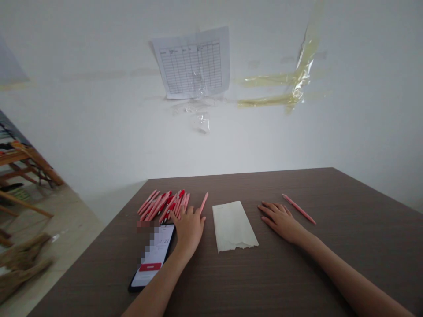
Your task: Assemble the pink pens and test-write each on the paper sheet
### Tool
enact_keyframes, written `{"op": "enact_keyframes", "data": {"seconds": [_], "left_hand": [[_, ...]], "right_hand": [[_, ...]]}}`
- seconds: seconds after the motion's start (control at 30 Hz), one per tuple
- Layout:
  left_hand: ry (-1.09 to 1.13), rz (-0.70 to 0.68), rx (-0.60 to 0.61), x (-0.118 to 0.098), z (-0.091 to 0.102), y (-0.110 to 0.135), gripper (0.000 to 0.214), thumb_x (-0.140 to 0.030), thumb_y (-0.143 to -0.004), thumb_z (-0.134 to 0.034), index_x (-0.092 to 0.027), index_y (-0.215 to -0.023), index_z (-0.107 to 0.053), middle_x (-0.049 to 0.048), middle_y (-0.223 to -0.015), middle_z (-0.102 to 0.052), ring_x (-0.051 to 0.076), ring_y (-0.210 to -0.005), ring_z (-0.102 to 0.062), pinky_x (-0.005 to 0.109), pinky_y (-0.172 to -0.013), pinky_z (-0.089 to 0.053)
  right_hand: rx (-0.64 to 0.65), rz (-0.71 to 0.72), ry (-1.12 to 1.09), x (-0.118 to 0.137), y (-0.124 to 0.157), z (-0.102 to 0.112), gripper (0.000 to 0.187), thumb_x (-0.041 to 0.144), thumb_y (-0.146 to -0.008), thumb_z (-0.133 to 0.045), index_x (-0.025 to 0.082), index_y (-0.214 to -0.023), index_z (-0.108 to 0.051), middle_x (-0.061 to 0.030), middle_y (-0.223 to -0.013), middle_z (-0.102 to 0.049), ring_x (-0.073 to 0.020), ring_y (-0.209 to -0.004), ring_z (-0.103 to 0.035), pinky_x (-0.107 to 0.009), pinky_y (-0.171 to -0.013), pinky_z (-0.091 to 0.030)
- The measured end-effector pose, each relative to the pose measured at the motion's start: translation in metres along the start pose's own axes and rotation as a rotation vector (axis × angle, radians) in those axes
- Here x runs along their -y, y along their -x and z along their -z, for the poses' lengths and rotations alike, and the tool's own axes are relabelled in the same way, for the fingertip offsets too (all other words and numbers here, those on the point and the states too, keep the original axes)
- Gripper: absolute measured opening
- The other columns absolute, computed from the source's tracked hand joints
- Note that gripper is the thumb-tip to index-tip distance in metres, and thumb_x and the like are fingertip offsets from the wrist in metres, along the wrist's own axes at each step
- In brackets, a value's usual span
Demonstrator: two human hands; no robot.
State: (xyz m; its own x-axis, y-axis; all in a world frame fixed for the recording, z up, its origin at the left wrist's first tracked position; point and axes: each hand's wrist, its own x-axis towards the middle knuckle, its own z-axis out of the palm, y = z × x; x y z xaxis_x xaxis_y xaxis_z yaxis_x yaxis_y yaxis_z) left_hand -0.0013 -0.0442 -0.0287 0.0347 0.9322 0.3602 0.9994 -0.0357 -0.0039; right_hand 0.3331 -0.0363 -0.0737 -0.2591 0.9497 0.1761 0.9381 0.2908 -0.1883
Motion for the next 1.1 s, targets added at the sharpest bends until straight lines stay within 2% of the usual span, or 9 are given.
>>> {"op": "enact_keyframes", "data": {"seconds": [0.23,0.63,0.9,1.1], "left_hand": [[-0.018,0.017,-0.023,-0.001,0.000,-0.006,0.022,-0.028,-0.090,-0.056,-0.022,-0.103,-0.073,0.0113,-0.117,-0.067,0.037,-0.125,-0.046,0.075,-0.107,-0.016],[0.003,0.061,-0.039,-0.003,0.004,-0.008,0.025,-0.022,-0.089,-0.051,-0.022,-0.095,-0.076,0.0099,-0.129,-0.063,0.037,-0.132,-0.041,0.074,-0.109,-0.013],[0.158,-0.004,-0.124,-0.019,0.007,0.002,0.022,-0.026,-0.091,-0.052,-0.023,-0.087,-0.073,0.0065,-0.130,-0.063,0.033,-0.132,-0.044,0.065,-0.113,-0.018],[0.335,-0.073,-0.086,-0.031,-0.002,0.011,0.016,-0.025,-0.091,-0.055,-0.024,-0.088,-0.071,0.0052,-0.128,-0.065,0.029,-0.132,-0.046,0.064,-0.114,-0.019]], "right_hand": [[0.017,-0.010,-0.009,0.001,0.000,0.001,0.050,0.048,-0.097,-0.034,0.028,-0.140,-0.050,-0.0067,-0.149,-0.046,-0.0304,-0.135,-0.041,-0.053,-0.112,-0.029],[-0.001,0.002,-0.008,0.001,0.000,0.001,0.049,0.048,-0.097,-0.035,0.029,-0.140,-0.050,-0.0071,-0.149,-0.046,-0.0304,-0.135,-0.041,-0.054,-0.112,-0.029],[-0.003,0.002,-0.018,0.000,0.000,0.000,0.049,0.048,-0.097,-0.034,0.029,-0.140,-0.049,-0.0072,-0.149,-0.046,-0.0294,-0.135,-0.041,-0.054,-0.112,-0.030],[-0.036,0.008,-0.072,0.001,-0.002,-0.002,0.046,0.045,-0.096,-0.040,0.028,-0.136,-0.054,-0.0086,-0.145,-0.050,-0.0308,-0.133,-0.041,-0.056,-0.110,-0.031]]}}
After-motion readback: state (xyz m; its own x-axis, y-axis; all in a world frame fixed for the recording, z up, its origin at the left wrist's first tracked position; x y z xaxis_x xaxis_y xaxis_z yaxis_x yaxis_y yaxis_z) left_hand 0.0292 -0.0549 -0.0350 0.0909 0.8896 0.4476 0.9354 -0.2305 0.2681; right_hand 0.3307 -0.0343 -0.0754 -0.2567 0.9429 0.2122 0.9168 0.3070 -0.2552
